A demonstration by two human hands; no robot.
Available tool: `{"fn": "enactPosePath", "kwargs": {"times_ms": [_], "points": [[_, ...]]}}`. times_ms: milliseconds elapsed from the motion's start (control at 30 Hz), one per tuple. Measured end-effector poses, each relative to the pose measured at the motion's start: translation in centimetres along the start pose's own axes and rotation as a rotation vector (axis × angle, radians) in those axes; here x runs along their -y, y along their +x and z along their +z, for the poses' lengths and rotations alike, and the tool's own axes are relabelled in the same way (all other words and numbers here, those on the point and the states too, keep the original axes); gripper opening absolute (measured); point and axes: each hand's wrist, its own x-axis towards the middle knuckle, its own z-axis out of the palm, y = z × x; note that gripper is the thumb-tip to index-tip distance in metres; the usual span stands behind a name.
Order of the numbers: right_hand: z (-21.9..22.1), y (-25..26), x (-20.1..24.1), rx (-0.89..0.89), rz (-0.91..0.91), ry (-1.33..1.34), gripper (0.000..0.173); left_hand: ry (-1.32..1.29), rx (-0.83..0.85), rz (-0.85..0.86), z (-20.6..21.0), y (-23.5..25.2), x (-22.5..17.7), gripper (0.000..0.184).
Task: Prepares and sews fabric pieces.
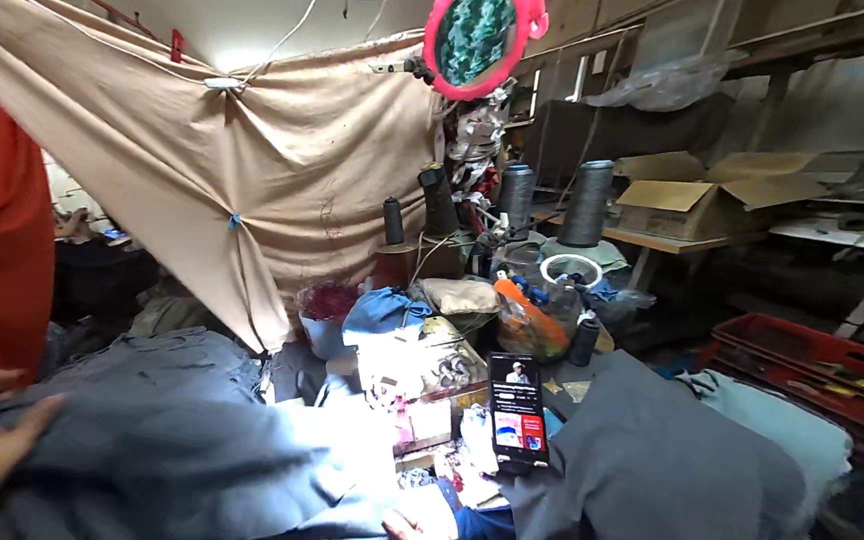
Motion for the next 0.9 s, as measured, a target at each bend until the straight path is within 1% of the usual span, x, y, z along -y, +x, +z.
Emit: {"fn": "enactPosePath", "kwargs": {"times_ms": [33, 67, 100, 133, 167, 200, 233, 300, 367, 400, 433, 467, 533, 600, 633, 733, 800, 900], "points": [[0.1, -0.1, -0.1, 0.009, 0.040, -0.004, 0.011, 0.051, 0.138, -0.048, 2.2, 0.8, 3.6, 0.069], [0.0, -0.2, -0.3, 0.018, 0.071, -0.011, 0.011, 0.143, 0.310, -0.182, 3.9, 1.1, 4.8, 0.081], [-0.2, -0.3, -0.5, 0.027, 0.098, -0.017, 0.011, 0.226, 0.449, -0.310, 5.2, 1.1, 4.5, 0.085], [-0.4, -0.4, -0.8, 0.031, 0.120, -0.019, 0.010, 0.277, 0.479, -0.389, 6.2, 1.0, 3.2, 0.084], [-0.7, -0.5, -0.9, 0.030, 0.136, -0.020, 0.009, 0.324, 0.390, -0.369, 6.9, 0.6, 1.5, 0.081], [-0.9, -0.6, -0.9, 0.027, 0.145, -0.024, 0.008, 0.343, 0.212, -0.248, 7.7, 0.0, -0.3, 0.076], [-1.0, -0.7, -0.8, 0.022, 0.149, -0.025, 0.007, 0.313, 0.073, -0.114, 8.3, -0.7, -2.6, 0.073], [-1.2, -1.2, -0.1, 0.031, 0.161, -0.050, 0.008, 0.146, -0.081, 0.105, 9.9, -3.6, -8.5, 0.057], [-1.4, -1.6, 0.4, 0.062, 0.154, -0.072, 0.011, -0.111, -0.228, 0.327, 13.7, -8.9, -14.3, 0.047], [-1.4, -1.8, 0.7, 0.079, 0.145, -0.062, 0.012, -0.230, -0.226, 0.409, 15.8, -11.7, -16.7, 0.039], [-1.4, -2.0, 1.0, 0.091, 0.139, -0.041, 0.012, -0.277, -0.170, 0.465, 17.9, -14.3, -18.4, 0.033], [-1.4, -2.2, 1.3, 0.105, 0.132, -0.019, 0.011, -0.269, -0.128, 0.493, 19.7, -16.3, -19.3, 0.029], [-1.5, -2.5, 1.4, 0.117, 0.120, 0.020, 0.010, -0.181, -0.057, 0.442, 21.6, -18.5, -19.6, 0.025], [-1.8, -2.5, 1.3, 0.114, 0.102, 0.051, 0.009, -0.155, 0.048, 0.337, 21.0, -18.0, -19.6, 0.027], [-2.0, -2.5, 1.3, 0.118, 0.100, 0.063, 0.009, -0.174, 0.108, 0.302, 20.2, -17.2, -19.4, 0.024], [-2.7, -2.2, 1.0, 0.139, 0.109, 0.084, 0.009, -0.265, 0.218, 0.263, 17.8, -14.7, -18.8, 0.018], [-3.1, -1.9, 0.9, 0.160, 0.100, 0.046, 0.008, -0.303, 0.307, 0.210, 15.9, -12.7, -19.0, 0.021], [-3.2, -1.6, 0.6, 0.183, 0.090, 0.003, 0.011, -0.367, 0.510, 0.060, 12.9, -9.2, -20.2, 0.031]]}}
